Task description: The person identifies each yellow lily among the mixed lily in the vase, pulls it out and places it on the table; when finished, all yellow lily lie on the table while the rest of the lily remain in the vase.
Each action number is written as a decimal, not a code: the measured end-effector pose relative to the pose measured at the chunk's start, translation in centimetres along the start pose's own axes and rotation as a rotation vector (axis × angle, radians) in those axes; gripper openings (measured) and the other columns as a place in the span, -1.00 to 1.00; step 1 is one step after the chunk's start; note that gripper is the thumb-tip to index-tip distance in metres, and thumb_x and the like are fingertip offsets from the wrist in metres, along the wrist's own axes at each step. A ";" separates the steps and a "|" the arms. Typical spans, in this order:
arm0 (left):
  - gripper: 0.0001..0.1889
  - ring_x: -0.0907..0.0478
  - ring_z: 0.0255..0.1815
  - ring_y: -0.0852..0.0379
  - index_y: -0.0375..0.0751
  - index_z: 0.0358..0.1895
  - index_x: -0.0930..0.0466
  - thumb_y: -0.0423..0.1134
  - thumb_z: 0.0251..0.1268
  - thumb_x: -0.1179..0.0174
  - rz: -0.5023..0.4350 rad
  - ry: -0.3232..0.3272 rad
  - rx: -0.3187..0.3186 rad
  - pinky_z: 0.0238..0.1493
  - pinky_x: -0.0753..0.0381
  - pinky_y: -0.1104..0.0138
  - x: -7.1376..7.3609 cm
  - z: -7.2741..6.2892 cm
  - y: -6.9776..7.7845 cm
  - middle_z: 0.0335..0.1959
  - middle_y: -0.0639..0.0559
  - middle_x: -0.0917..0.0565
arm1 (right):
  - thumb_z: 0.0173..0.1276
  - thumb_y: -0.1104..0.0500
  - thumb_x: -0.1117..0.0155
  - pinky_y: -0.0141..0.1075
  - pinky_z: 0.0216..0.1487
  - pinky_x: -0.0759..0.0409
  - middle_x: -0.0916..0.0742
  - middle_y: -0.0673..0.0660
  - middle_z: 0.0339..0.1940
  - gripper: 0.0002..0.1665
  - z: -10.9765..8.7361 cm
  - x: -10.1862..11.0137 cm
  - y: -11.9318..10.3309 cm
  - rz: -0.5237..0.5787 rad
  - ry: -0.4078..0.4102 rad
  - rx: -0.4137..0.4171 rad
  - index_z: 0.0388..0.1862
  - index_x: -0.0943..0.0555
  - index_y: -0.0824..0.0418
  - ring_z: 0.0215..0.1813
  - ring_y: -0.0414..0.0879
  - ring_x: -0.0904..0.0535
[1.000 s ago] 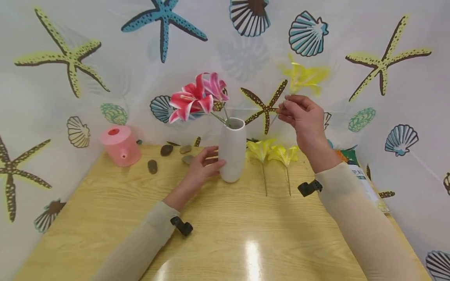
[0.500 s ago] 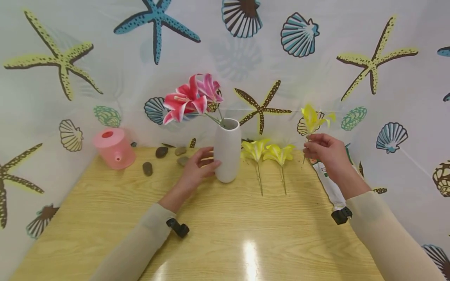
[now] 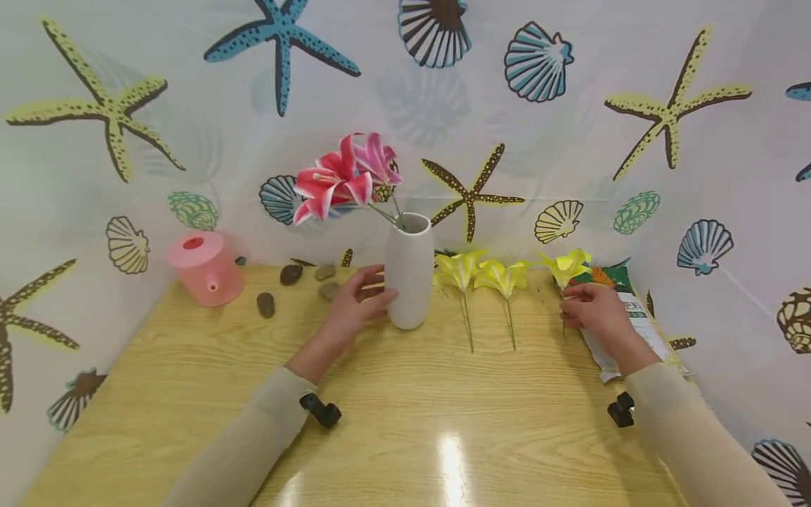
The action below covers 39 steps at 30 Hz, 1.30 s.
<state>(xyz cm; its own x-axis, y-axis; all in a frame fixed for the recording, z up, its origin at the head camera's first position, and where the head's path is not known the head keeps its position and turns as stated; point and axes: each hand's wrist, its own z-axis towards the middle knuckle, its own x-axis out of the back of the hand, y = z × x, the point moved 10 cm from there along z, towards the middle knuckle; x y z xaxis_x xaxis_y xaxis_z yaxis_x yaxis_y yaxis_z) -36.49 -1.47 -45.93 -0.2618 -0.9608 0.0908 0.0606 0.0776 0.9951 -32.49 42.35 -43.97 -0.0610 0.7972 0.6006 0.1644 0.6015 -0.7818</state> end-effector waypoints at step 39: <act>-0.37 -0.52 0.62 -0.19 0.13 0.64 -0.45 0.00 0.62 -0.41 -0.005 -0.007 0.012 0.52 -0.70 -0.13 -0.1 -0.3 -0.1 0.58 -0.06 -0.54 | 0.73 0.21 -0.23 -0.34 0.03 -0.89 -0.64 0.60 0.46 -0.37 1.1 -2.1 2.3 0.028 -0.013 -0.077 0.55 -0.45 0.63 -0.14 -0.34 -0.84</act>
<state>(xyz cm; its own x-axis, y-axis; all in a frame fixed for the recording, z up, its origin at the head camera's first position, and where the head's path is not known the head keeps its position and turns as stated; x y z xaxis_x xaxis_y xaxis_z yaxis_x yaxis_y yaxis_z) -36.17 -1.42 -46.03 -0.2691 -0.9593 0.0858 0.0473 0.0758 0.9960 -33.09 42.12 -47.21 -0.0676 0.8148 0.5758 0.2411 0.5734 -0.7830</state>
